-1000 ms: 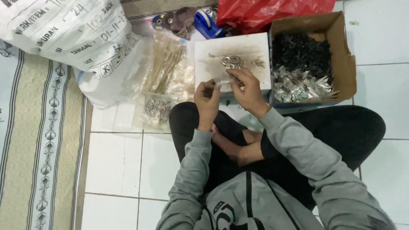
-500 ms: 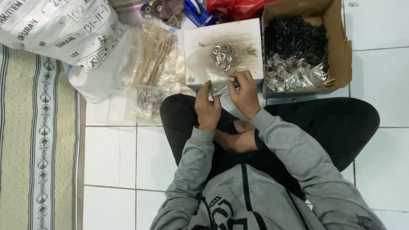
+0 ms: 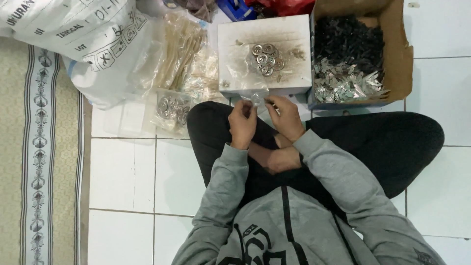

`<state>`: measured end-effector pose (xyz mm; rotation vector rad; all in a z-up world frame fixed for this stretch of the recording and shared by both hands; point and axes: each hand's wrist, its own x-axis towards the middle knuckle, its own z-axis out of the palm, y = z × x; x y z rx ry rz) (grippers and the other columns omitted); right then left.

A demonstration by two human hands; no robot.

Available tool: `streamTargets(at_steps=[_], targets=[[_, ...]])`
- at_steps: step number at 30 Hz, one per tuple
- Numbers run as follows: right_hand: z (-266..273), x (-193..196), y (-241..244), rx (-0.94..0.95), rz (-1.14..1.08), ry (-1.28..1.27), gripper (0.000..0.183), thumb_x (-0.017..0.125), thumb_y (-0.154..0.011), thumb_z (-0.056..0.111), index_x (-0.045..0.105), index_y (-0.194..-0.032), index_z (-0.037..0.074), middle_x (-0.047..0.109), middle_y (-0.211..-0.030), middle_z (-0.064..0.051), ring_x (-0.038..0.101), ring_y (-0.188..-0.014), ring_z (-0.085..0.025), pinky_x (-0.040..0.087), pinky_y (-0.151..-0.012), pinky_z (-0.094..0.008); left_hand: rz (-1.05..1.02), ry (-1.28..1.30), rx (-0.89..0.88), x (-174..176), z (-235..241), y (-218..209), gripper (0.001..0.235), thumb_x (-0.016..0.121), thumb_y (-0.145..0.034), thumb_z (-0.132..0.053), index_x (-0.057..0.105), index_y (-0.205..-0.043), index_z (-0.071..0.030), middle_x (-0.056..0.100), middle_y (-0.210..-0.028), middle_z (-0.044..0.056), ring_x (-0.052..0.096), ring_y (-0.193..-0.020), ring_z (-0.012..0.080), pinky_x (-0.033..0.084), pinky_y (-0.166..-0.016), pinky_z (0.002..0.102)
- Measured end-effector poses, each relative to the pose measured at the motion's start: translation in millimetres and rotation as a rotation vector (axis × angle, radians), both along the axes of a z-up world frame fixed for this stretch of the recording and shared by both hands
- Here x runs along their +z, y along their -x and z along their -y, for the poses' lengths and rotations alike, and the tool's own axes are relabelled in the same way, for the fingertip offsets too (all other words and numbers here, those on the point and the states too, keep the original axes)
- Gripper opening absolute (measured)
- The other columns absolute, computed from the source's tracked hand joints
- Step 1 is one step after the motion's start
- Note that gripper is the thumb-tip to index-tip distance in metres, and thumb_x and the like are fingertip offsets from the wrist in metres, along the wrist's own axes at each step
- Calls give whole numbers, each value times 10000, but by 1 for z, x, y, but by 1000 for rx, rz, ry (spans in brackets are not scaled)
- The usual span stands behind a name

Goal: The person picks up metal spinners from a cardboard box, places them into plastic bags by hand, and seals the bags using a tape dispenser.

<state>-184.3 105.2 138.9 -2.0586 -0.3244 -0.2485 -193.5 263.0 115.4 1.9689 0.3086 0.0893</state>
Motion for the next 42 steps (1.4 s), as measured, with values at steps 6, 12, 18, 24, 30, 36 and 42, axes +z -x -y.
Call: streamTargets(at_steps=[6,12,18,24,30,36,42], targets=[[0,-29,-5,-37,-279,-303,136,608,-1039,54,718,-1105,10,716,-893,-161,698,-878,-230,562,-739,-387,12,274,70,-14,-10,1,184,813,-877,-121,716,-995,-18,736,-950,218,749,-946,354,613,-749,432],[-7,-54,-18,66,-661,-787,122,564,-1055,84,660,-1129,66,701,-936,-20,661,-874,-100,561,-782,-269,60,435,86,-28,-11,-2,104,762,-940,-103,710,-995,-32,737,-923,172,695,-944,227,577,-756,411],[4,-25,-31,190,-951,-1139,122,545,-1055,104,593,-1167,110,645,-972,2,662,-861,-120,564,-808,-288,-33,955,25,-18,-4,0,99,670,-980,-47,635,-1073,-49,688,-848,65,702,-836,150,585,-789,294],[-2,11,-22,330,-737,-961,604,721,-834,-99,458,-1353,62,598,-980,-14,655,-901,-134,546,-839,-311,119,894,-35,1,-4,-5,378,618,-871,62,541,-1211,-84,544,-935,-30,600,-905,106,522,-821,270],[-16,14,-15,44,-343,-440,535,625,-827,-35,490,-1336,60,501,-920,-63,631,-838,-209,550,-686,-330,205,66,-16,70,24,14,465,621,-894,-2,527,-1347,-50,659,-1078,267,687,-1050,480,586,-865,533],[-21,6,-7,-61,66,78,283,497,-933,-62,583,-1186,33,501,-1042,-100,662,-952,-392,606,-723,-436,267,-85,249,23,14,-1,309,587,-883,14,593,-1183,-59,597,-1039,128,684,-927,341,598,-762,412],[-22,4,-11,-25,6,109,447,700,-834,110,558,-1254,58,510,-1071,-139,649,-975,-445,593,-729,-515,397,-189,160,39,14,4,228,599,-808,59,566,-987,-79,496,-925,66,598,-839,312,531,-635,357]])
